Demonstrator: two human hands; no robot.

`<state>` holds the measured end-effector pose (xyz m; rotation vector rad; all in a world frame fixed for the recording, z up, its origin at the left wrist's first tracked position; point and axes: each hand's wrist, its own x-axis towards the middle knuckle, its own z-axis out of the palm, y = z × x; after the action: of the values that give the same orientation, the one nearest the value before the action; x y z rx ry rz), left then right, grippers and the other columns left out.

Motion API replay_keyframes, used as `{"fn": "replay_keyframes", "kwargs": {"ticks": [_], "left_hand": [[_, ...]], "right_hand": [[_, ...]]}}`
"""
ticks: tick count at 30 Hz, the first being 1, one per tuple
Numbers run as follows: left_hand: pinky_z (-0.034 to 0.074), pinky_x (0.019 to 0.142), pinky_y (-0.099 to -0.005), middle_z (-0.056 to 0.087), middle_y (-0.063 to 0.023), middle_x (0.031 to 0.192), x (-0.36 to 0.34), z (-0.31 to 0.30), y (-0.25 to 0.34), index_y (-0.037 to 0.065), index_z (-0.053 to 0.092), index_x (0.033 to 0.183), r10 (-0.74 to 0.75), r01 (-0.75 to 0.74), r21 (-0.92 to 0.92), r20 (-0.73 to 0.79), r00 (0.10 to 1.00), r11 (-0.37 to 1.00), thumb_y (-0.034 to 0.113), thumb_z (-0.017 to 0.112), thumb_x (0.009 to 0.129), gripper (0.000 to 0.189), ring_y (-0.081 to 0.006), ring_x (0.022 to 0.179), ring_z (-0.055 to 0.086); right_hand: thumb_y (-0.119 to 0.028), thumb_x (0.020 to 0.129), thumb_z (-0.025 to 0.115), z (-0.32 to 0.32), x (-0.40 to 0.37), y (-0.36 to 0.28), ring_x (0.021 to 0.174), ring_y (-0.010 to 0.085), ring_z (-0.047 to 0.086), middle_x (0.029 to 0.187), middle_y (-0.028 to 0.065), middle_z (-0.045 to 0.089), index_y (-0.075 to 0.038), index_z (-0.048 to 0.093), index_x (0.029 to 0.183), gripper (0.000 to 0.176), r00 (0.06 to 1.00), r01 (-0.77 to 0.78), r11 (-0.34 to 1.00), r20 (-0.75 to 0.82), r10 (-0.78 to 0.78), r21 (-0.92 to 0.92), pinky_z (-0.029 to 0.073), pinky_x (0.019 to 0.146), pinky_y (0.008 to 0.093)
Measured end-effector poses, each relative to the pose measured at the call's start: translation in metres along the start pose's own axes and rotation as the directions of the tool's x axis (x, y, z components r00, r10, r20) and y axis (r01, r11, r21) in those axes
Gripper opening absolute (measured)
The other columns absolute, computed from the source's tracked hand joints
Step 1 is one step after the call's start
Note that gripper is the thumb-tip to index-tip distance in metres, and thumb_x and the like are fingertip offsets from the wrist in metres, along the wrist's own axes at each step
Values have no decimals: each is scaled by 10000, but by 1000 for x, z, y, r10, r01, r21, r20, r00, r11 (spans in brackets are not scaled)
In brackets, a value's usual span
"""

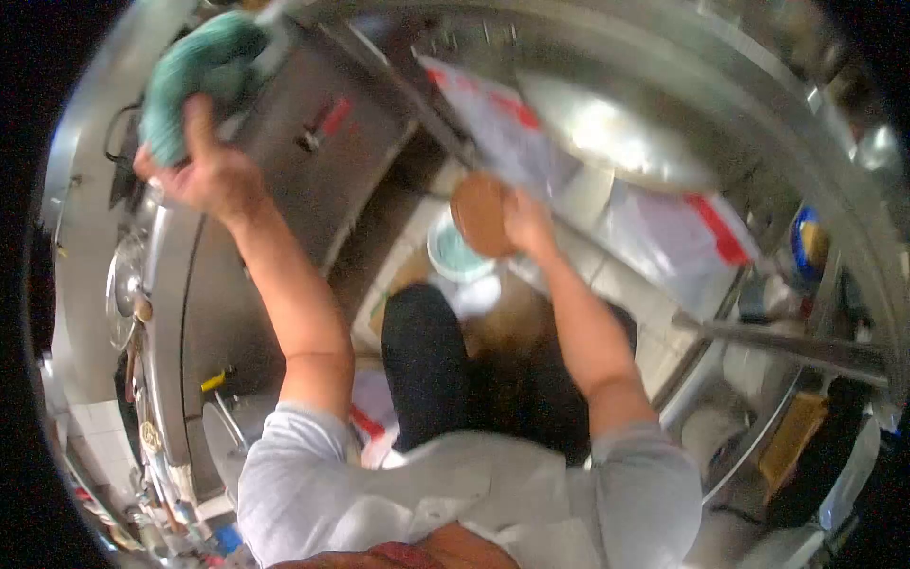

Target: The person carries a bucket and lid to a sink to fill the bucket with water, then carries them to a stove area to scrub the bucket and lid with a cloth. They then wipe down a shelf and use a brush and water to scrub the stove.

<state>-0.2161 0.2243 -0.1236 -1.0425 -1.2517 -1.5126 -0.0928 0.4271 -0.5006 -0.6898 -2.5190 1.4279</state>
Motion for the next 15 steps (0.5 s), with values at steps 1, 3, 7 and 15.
{"fn": "replay_keyframes", "kwargs": {"ticks": [1, 3, 7, 15], "left_hand": [[549, 865, -315, 671, -107, 1128, -18, 1, 19, 55, 494, 1102, -100, 94, -75, -80, 992, 993, -5, 802, 869, 391, -194, 953, 676], [541, 868, -328, 666, -104, 1109, -64, -23, 30, 47, 483, 1145, -274, 275, 17, -14, 961, 961, 26, 800, 884, 411, -187, 975, 656], [516, 910, -352, 655, -75, 1075, -193, -66, -17, 42, 580, 1202, -794, 635, 517, 160, 587, 574, 135, 794, 908, 375, -171, 993, 617], [535, 949, -437, 722, -217, 1125, -381, -80, -99, 28, 646, 1264, -955, 169, 942, 297, -20, 290, 422, 796, 860, 584, -350, 1070, 702]], "right_hand": [[-220, 957, 558, -11, -1, -6, 1042, 506, 629, 1111, 315, 665, -6, 623, 1139, 288, 999, 39, 999, 28, -40, 18, 501, 899, 555], [-208, 941, 583, -12, 3, 1, 1046, 494, 633, 1105, 303, 669, -12, 634, 1149, 290, 992, 129, 992, -1, -129, 6, 505, 903, 537], [-201, 919, 613, -12, 1, 3, 1046, 480, 639, 1098, 281, 679, -16, 645, 1158, 304, 989, 144, 989, -39, -143, 29, 506, 906, 529], [-191, 926, 594, -7, -6, 1, 942, 458, 676, 951, 242, 707, -49, 604, 1119, 240, 979, 166, 960, -80, -188, -227, 517, 816, 566]]}}
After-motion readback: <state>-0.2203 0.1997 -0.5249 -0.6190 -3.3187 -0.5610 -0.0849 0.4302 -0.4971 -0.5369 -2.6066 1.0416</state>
